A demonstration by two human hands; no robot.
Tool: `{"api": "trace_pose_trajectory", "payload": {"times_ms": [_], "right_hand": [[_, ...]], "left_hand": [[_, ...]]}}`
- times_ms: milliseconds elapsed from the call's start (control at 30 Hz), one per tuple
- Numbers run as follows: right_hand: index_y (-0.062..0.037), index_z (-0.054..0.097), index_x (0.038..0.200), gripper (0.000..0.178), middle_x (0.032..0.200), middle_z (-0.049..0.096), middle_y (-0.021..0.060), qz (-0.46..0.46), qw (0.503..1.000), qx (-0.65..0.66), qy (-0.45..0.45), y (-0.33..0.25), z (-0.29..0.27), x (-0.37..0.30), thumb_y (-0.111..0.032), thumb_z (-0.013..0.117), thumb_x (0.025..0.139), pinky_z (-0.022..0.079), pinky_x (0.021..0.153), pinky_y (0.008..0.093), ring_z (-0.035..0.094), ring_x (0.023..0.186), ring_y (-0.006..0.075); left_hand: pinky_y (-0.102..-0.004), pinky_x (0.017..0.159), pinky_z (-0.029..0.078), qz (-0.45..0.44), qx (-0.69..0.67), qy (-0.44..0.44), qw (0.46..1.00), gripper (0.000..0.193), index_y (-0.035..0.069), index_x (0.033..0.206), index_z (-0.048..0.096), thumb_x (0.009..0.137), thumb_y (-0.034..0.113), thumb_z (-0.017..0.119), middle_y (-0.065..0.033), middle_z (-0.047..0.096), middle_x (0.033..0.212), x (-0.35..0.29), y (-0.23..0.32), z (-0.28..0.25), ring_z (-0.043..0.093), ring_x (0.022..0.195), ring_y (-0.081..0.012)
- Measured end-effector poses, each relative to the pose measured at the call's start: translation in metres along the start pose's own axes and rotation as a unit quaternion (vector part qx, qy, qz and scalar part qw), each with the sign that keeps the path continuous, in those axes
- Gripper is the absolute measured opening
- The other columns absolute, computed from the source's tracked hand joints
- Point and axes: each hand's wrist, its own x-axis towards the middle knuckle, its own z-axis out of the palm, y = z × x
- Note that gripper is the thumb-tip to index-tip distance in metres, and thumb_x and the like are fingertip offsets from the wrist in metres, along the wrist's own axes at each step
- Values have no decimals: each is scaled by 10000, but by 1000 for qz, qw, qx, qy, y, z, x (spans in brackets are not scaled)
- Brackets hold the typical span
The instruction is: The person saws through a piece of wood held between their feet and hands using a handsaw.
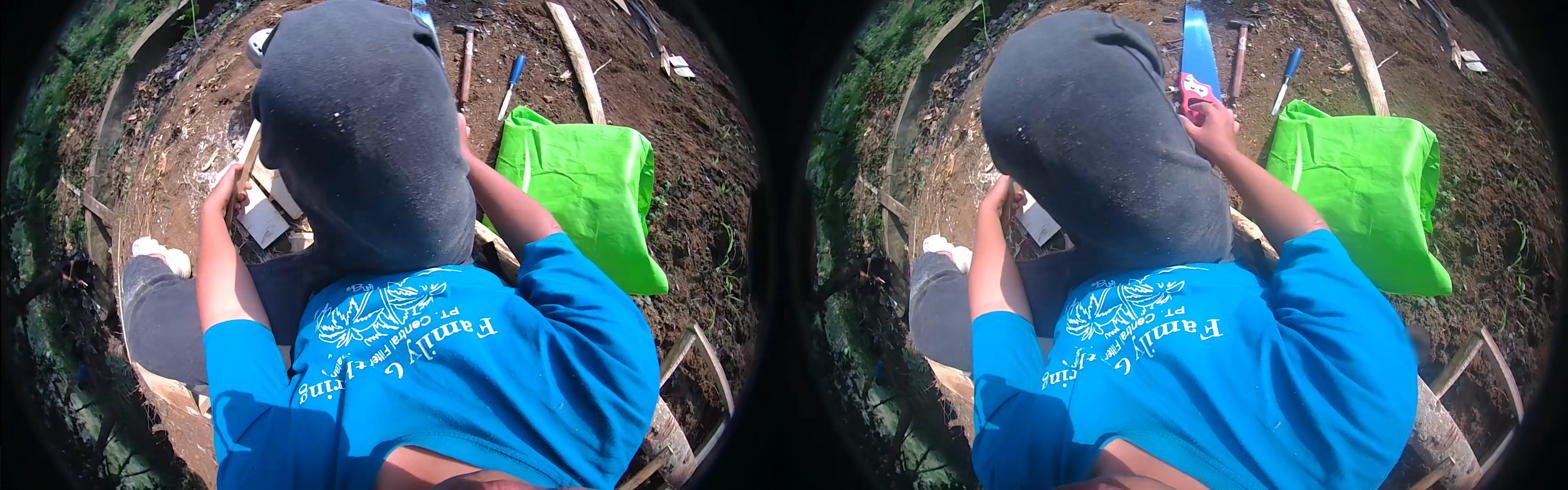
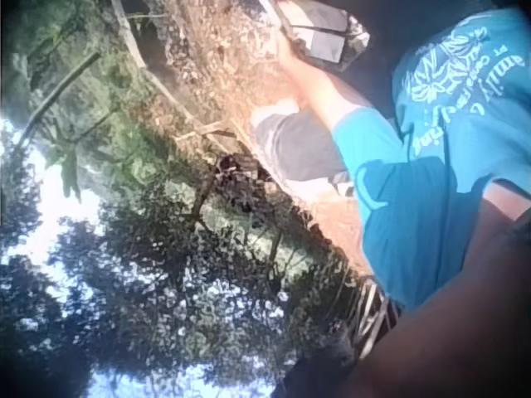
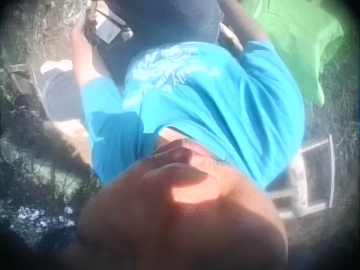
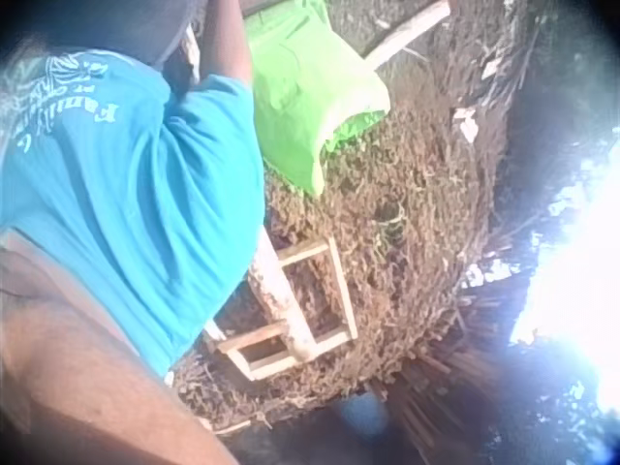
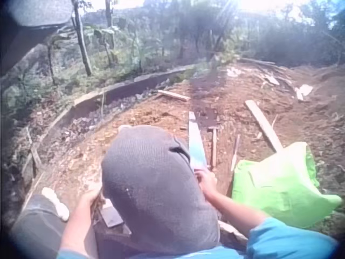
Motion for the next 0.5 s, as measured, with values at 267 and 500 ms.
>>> {"api": "trace_pose_trajectory", "payload": {"times_ms": [267, 500], "right_hand": [[-85, 718, 1025, 274, 959, 659, 89, 1, 996, -86, -18, 16, -8, 22, -337, 720, 918, 512, 927, 436, 636, 973, 271], [-59, 672, 984, 182, 859, 615, 67, 65, 990, 102, 68, 26, -87, 68, -240, 673, 970, 532, 912, 426, 626, 883, 247]], "left_hand": [[-222, 432, 306, 58, 63, 2, 996, 543, 142, 875, 595, 931, 673, 494, 104, 421, 606, 4, 7, -13, 347, 491, -26], [-231, 430, 285, 73, 51, 19, 996, 573, 170, 802, 552, 915, 727, 480, 112, 398, 585, -33, 24, -13, 302, 476, -14]]}}
